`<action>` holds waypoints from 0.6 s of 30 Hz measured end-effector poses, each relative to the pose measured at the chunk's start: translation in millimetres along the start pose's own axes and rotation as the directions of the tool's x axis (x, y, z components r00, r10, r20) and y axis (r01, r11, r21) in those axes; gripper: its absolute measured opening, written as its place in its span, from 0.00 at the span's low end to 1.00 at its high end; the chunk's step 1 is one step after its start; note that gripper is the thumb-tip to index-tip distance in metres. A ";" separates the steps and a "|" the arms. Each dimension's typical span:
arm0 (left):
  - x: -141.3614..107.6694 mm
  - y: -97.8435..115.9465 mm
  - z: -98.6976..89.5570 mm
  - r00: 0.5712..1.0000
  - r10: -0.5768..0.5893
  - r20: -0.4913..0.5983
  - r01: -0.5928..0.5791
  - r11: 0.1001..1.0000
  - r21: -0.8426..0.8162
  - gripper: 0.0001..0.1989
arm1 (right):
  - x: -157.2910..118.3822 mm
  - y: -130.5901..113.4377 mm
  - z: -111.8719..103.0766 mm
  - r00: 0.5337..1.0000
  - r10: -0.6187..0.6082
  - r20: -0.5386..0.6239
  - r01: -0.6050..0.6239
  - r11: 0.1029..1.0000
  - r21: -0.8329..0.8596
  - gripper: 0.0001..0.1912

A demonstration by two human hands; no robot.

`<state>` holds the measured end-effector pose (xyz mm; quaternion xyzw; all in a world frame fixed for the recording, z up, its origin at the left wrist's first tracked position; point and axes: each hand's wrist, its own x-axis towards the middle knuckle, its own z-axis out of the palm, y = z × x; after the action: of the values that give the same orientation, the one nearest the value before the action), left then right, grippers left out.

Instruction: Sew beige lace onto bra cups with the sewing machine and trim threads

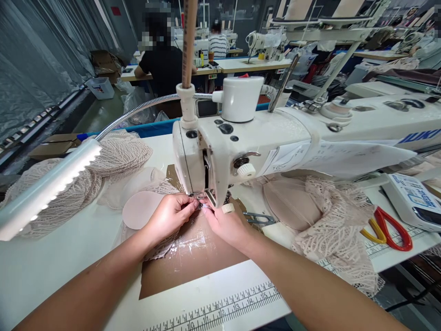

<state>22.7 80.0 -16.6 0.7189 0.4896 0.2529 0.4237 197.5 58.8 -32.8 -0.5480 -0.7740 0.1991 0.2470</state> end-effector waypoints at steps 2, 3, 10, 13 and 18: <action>0.1 0.2 0.2 1.000 -0.004 -0.007 0.004 1.000 -0.004 0.15 | 0.2 0.2 -0.1 1.000 -0.010 -0.005 0.010 1.000 -0.007 0.13; 0.2 0.3 0.3 1.000 -0.006 -0.009 0.006 1.000 -0.004 0.15 | 0.3 0.4 0.0 1.000 -0.017 -0.011 0.017 1.000 -0.014 0.13; 1.2 1.2 0.2 1.000 0.000 -0.009 0.000 1.000 0.008 0.15 | -0.4 1.6 0.1 0.999 -0.039 -0.021 0.039 0.999 -0.024 0.13; 1.1 1.2 -0.1 1.000 0.004 -0.007 -0.004 1.000 0.008 0.15 | -0.5 1.4 -0.3 0.999 -0.036 -0.016 0.035 0.999 -0.023 0.13; 1.2 1.0 -0.3 1.000 0.001 -0.008 -0.001 1.000 0.024 0.16 | -0.7 0.3 -0.6 0.999 -0.029 -0.017 0.029 0.999 -0.030 0.13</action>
<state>23.4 81.1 -15.7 0.7231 0.4938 0.2502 0.4131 198.2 58.3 -32.7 -0.5420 -0.7825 0.1793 0.2487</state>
